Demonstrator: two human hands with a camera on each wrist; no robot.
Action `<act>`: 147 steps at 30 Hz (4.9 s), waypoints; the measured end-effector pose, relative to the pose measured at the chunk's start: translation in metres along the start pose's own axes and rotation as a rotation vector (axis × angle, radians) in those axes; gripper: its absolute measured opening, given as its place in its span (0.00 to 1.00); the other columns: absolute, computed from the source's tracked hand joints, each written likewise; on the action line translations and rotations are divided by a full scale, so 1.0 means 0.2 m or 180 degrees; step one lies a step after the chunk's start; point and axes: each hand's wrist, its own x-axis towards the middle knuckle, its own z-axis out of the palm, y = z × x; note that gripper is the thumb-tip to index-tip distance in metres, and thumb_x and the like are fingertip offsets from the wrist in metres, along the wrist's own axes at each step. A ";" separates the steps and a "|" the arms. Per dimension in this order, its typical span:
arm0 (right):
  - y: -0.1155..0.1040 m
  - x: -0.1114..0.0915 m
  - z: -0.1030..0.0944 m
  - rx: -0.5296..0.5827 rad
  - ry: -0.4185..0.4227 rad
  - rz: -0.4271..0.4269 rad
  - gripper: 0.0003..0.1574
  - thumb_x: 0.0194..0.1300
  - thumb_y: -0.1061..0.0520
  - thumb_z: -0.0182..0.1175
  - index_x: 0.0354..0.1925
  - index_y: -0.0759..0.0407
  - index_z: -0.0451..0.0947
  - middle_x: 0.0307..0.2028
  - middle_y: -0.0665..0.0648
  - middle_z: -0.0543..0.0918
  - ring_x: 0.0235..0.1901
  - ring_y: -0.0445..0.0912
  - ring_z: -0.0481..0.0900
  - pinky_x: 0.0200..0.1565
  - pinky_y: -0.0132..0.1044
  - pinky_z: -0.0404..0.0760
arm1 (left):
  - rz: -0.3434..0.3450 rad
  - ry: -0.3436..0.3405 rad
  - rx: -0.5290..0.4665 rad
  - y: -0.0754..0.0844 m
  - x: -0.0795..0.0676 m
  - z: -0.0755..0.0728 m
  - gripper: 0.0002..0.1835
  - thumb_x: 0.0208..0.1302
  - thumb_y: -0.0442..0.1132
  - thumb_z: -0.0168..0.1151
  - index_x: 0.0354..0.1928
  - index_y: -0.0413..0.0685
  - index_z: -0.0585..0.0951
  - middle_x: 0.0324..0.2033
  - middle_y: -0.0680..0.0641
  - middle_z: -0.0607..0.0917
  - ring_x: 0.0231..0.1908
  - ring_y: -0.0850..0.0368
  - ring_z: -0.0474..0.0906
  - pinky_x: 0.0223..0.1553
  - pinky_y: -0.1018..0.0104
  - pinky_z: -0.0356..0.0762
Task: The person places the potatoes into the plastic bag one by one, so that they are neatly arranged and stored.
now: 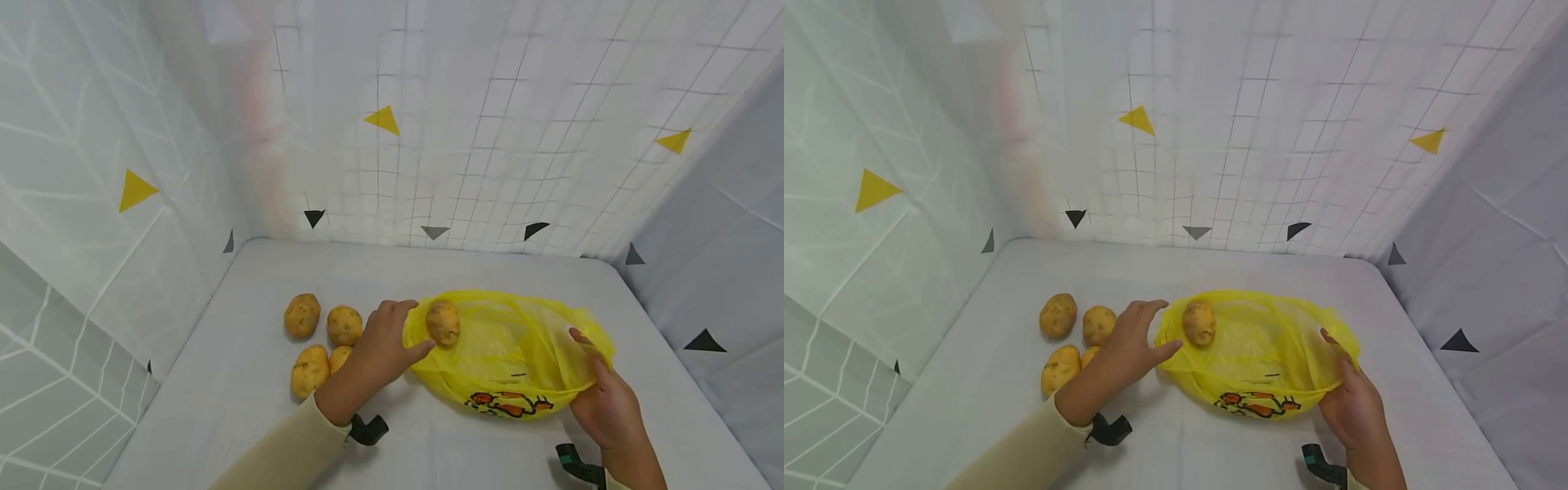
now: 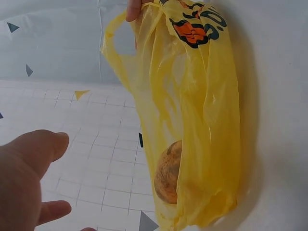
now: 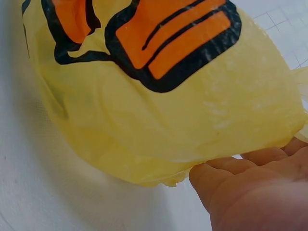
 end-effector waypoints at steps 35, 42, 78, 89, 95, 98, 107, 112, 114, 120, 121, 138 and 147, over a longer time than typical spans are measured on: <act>-0.01 0.00 -0.05 0.0334 -0.0580 -0.0149 0.35 0.86 0.50 0.14 0.85 0.52 0.34 0.79 0.49 0.26 0.76 0.40 0.47 0.71 0.28 0.67 | -0.0527 0.0513 -0.0072 -0.25 -0.07 -0.24 0.41 0.65 0.62 0.71 0.75 0.60 0.69 0.71 0.45 0.69 0.72 0.44 0.65 0.69 0.39 0.71; 0.00 0.00 -0.07 0.0550 -0.0664 -0.0183 0.35 0.86 0.51 0.14 0.85 0.53 0.33 0.79 0.49 0.33 0.74 0.40 0.57 0.71 0.31 0.69 | -0.0529 0.0470 -0.0195 -0.32 -0.13 -0.30 0.42 0.66 0.61 0.70 0.77 0.58 0.66 0.75 0.46 0.66 0.78 0.44 0.57 0.72 0.36 0.65; 0.01 0.00 -0.04 0.0265 -0.0548 -0.0022 0.35 0.87 0.50 0.16 0.85 0.54 0.32 0.78 0.50 0.38 0.73 0.39 0.57 0.70 0.29 0.69 | -0.0203 -0.0232 -0.0461 -0.78 -0.45 -0.30 0.55 0.53 0.60 0.81 0.79 0.79 0.57 0.79 0.49 0.55 0.78 0.38 0.51 0.68 0.23 0.60; 0.01 0.00 -0.03 0.0302 -0.0650 -0.0070 0.36 0.86 0.51 0.14 0.85 0.54 0.34 0.78 0.49 0.44 0.73 0.39 0.59 0.71 0.30 0.68 | -0.0011 -0.0319 -0.0310 -0.82 -0.43 -0.27 0.59 0.50 0.54 0.85 0.81 0.62 0.60 0.77 0.47 0.60 0.77 0.38 0.58 0.71 0.30 0.61; 0.01 -0.01 -0.03 0.0258 -0.0615 0.0022 0.36 0.87 0.50 0.15 0.86 0.52 0.37 0.78 0.47 0.46 0.72 0.38 0.61 0.70 0.29 0.69 | -0.0033 -0.0293 -0.0241 -0.84 -0.43 -0.24 0.53 0.52 0.52 0.84 0.79 0.57 0.66 0.75 0.46 0.64 0.76 0.38 0.61 0.72 0.32 0.62; 0.02 -0.03 -0.02 0.0076 -0.0519 0.0092 0.35 0.87 0.49 0.16 0.86 0.51 0.38 0.79 0.46 0.42 0.72 0.36 0.60 0.69 0.28 0.69 | -0.0098 -0.0305 -0.0248 -0.84 -0.44 -0.24 0.53 0.52 0.52 0.85 0.78 0.58 0.66 0.74 0.46 0.64 0.75 0.38 0.62 0.72 0.33 0.63; 0.00 0.00 -0.03 -0.0050 -0.0550 -0.0004 0.35 0.87 0.50 0.15 0.85 0.56 0.31 0.78 0.48 0.44 0.72 0.37 0.58 0.68 0.27 0.70 | -0.0139 -0.0301 -0.0258 -0.82 -0.42 -0.31 0.53 0.54 0.55 0.83 0.79 0.60 0.64 0.75 0.43 0.63 0.73 0.39 0.66 0.70 0.34 0.66; 0.00 0.00 -0.03 -0.0045 -0.0534 0.0006 0.35 0.87 0.50 0.15 0.85 0.55 0.32 0.78 0.48 0.46 0.72 0.37 0.60 0.69 0.28 0.70 | -0.0099 -0.0241 -0.0308 -0.82 -0.43 -0.37 0.52 0.55 0.55 0.82 0.79 0.59 0.64 0.74 0.42 0.65 0.69 0.41 0.69 0.66 0.37 0.70; 0.00 0.00 -0.03 -0.0033 -0.0533 0.0004 0.35 0.87 0.50 0.16 0.85 0.55 0.33 0.78 0.48 0.47 0.72 0.37 0.60 0.69 0.28 0.70 | -0.0083 -0.0230 -0.0331 -0.82 -0.43 -0.38 0.53 0.55 0.55 0.82 0.79 0.58 0.64 0.74 0.42 0.65 0.68 0.42 0.70 0.66 0.37 0.70; 0.00 0.00 -0.03 -0.0131 -0.0462 0.0019 0.35 0.87 0.50 0.17 0.85 0.54 0.35 0.78 0.47 0.45 0.72 0.37 0.59 0.69 0.26 0.69 | -0.0086 -0.0221 -0.0365 -0.81 -0.43 -0.39 0.53 0.54 0.56 0.82 0.79 0.59 0.63 0.75 0.41 0.63 0.71 0.39 0.67 0.67 0.35 0.69; 0.00 0.00 -0.03 -0.0134 -0.0463 0.0020 0.35 0.87 0.50 0.17 0.85 0.54 0.35 0.78 0.47 0.45 0.72 0.36 0.59 0.69 0.26 0.69 | -0.0084 -0.0216 -0.0370 -0.81 -0.43 -0.39 0.53 0.54 0.56 0.82 0.79 0.60 0.63 0.75 0.41 0.63 0.71 0.39 0.67 0.67 0.35 0.69; -0.04 -0.02 -0.04 -0.0160 -0.0497 0.0037 0.35 0.87 0.50 0.17 0.85 0.52 0.35 0.79 0.45 0.48 0.72 0.35 0.60 0.68 0.26 0.69 | 0.0015 -0.0206 -0.0350 -0.70 -0.35 -0.44 0.53 0.55 0.56 0.82 0.79 0.61 0.63 0.75 0.46 0.64 0.70 0.43 0.69 0.67 0.37 0.70; -0.02 -0.02 -0.03 -0.0172 -0.0415 0.0075 0.35 0.87 0.49 0.18 0.86 0.50 0.40 0.80 0.45 0.45 0.71 0.35 0.60 0.68 0.26 0.69 | 0.0109 -0.0250 -0.0405 -0.57 -0.24 -0.46 0.51 0.56 0.52 0.82 0.79 0.62 0.64 0.74 0.50 0.65 0.70 0.44 0.68 0.66 0.39 0.73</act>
